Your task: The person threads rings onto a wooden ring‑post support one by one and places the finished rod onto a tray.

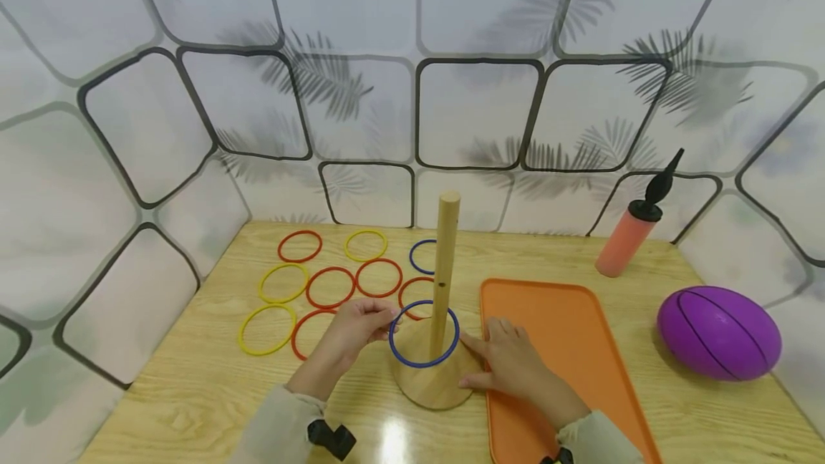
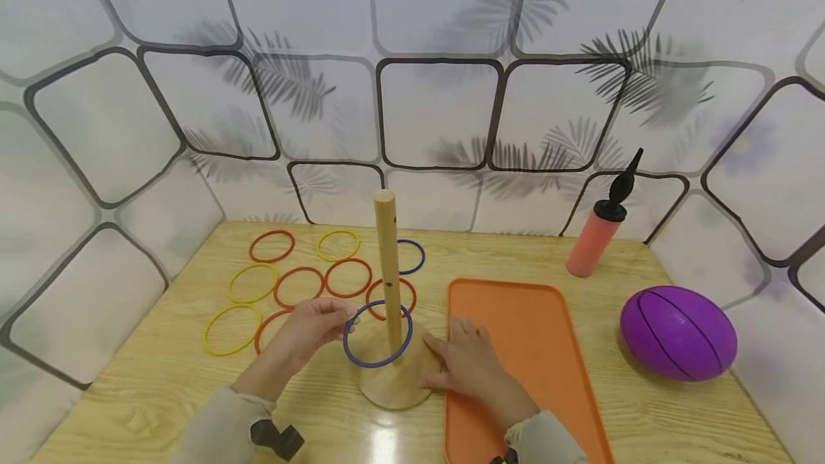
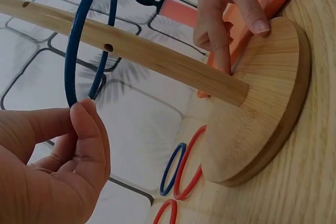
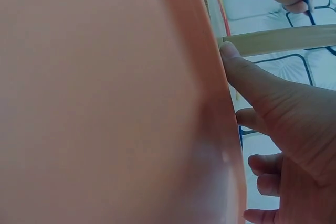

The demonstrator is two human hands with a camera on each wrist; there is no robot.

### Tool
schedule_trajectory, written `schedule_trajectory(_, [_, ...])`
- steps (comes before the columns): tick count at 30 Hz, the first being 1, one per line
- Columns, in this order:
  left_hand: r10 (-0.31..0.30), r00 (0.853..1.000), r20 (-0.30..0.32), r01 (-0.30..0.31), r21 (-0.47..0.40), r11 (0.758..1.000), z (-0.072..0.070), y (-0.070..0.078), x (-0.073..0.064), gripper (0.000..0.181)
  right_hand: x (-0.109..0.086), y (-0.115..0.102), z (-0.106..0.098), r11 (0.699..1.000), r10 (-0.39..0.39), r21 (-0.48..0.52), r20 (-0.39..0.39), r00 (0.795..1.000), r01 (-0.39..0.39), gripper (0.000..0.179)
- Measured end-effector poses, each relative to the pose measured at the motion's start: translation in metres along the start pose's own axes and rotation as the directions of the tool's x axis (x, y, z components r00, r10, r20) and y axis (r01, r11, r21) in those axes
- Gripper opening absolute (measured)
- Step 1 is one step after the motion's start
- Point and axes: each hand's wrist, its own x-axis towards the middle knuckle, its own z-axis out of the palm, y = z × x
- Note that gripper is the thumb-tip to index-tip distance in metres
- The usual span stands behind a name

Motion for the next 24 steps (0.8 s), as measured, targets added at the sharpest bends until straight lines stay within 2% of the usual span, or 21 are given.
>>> schedule_trajectory(4, [0.014,1.0,0.005,-0.014,0.024,1.0,0.002,-0.007,0.004,0.009,0.0,0.0,0.001,0.999,0.024,0.037,0.015,1.0,-0.024,0.075])
schedule_trajectory(11, [0.004,1.0,0.001,-0.004,0.075,0.997,0.006,-0.02,0.009,0.009,0.0,-0.002,-0.002,0.992,0.047,0.114,0.063,0.997,-0.054,0.076])
schedule_trajectory(18, [0.004,1.0,-0.003,-0.004,0.1,0.995,0.011,-0.03,0.014,0.008,-0.001,-0.001,-0.004,0.989,0.048,0.136,0.085,0.995,-0.06,0.077])
schedule_trajectory(24, [-0.017,1.0,-0.017,0.019,0.132,0.991,0.014,-0.038,0.019,0.008,0.001,0.0,-0.007,0.986,0.049,0.15,0.126,0.991,-0.068,0.076])
